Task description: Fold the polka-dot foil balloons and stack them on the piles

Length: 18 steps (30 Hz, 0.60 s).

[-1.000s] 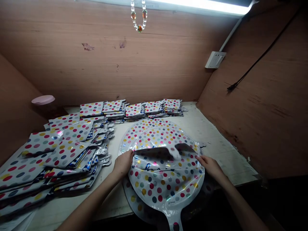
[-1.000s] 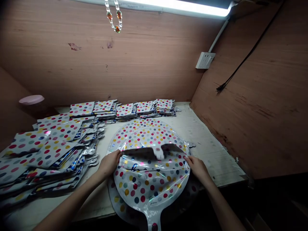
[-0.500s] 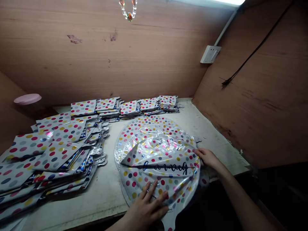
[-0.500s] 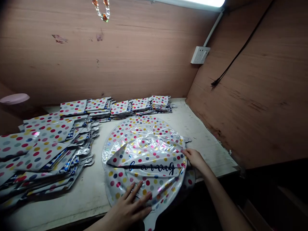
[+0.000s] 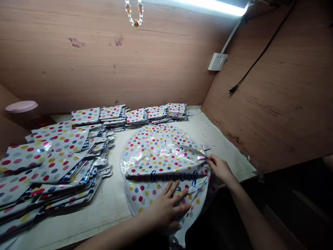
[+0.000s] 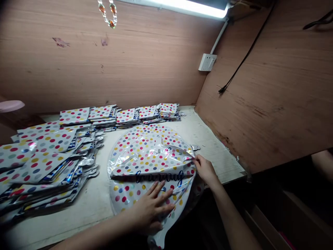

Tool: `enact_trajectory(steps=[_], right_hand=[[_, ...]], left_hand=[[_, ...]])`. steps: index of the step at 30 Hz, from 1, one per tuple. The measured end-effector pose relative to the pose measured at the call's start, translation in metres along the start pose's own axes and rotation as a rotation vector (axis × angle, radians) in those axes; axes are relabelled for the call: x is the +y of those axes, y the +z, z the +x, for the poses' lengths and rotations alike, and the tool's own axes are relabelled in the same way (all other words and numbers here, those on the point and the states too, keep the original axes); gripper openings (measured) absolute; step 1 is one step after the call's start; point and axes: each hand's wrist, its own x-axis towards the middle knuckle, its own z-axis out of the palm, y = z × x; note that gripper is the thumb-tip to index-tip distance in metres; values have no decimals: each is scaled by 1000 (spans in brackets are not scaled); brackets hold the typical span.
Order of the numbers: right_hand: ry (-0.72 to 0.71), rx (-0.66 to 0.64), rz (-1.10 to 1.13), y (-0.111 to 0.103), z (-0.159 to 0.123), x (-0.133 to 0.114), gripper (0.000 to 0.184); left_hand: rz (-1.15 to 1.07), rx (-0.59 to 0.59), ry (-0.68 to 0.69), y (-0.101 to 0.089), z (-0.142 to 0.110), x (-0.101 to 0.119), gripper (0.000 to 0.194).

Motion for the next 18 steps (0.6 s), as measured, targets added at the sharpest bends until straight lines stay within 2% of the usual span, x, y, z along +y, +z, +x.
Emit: enact_trajectory(steps=[2,4,6,7,9,11,12,13,15,18], right_hand=[[-8,95,-3,-5,4,-6,22],[-27,213,9,-10,11,-13,24],[-51,286,43,-13,16,-18,26],[-61,289,78,-13,15,-19,28],[-94,197,162,-11,9,-19,28],[-146,71,161,-2,-5,-13,39],[-167,38,107,4,-14,-7,48],[-177,35,25,10,-22,1,53],[-185,107,-153,22,-36,19,51],[-254,261,-312,29,-48,42,36]], left_hand=[[28,-75,73,11,-1,6,68],[33,-99,154,13,-6,8,59],[24,-57,216,8,-9,5,46],[29,5,210,4,-11,1,41],[85,234,55,-7,-15,-10,42],[192,494,-295,-18,-24,-28,55],[235,569,-479,-23,-30,-38,64],[251,591,-641,-29,-38,-48,74],[182,485,-852,-37,-57,-68,87],[-32,248,-908,-45,-82,-90,75]])
